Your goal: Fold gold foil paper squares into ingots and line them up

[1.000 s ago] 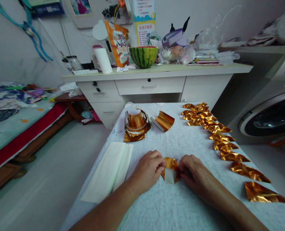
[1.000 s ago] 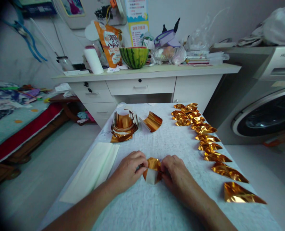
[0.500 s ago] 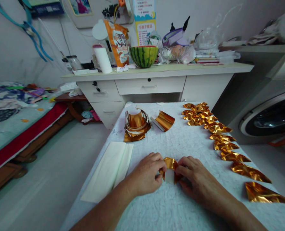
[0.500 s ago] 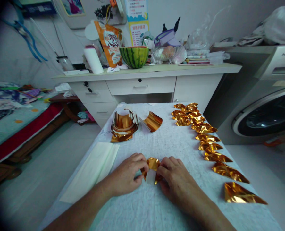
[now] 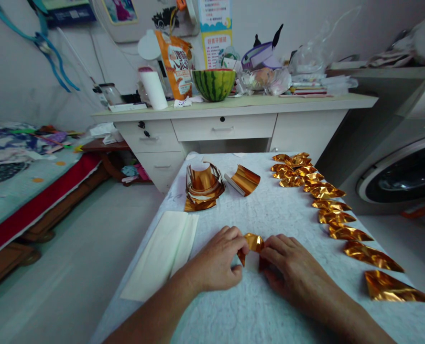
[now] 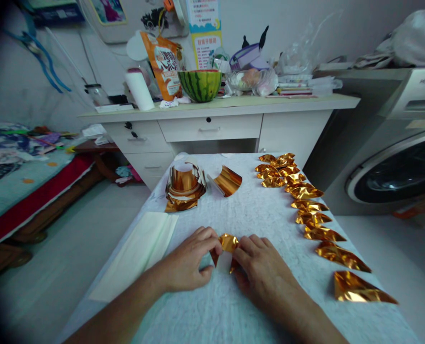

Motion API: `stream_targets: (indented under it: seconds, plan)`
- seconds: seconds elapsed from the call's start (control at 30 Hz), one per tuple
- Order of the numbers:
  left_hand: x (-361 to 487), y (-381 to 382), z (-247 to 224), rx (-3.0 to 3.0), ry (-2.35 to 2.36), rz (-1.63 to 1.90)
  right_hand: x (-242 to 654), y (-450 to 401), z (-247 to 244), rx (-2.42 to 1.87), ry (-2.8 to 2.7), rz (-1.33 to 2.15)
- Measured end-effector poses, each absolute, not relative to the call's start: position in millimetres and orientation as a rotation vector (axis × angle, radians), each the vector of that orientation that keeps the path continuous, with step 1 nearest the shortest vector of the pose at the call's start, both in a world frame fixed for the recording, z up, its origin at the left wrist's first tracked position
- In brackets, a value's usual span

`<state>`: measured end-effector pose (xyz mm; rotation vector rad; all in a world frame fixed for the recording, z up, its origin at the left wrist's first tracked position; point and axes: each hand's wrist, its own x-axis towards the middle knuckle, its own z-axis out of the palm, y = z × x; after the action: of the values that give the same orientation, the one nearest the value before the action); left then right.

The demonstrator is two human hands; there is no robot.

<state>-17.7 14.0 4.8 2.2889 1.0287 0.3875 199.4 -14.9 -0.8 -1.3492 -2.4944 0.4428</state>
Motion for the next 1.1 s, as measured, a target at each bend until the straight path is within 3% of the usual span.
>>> stream_targets:
  seconds: [0.43,1.1]
  plan:
    - [-17.2,15.2,3.1,2.316,1.036,0.424,199.1,-14.4,-6.1,-1.260,-2.578,0.257]
    - [-14.2,16.6,-2.3,2.495,1.067,0.445,202.2,-8.4,-4.8,-1.400,-2.425,0.470]
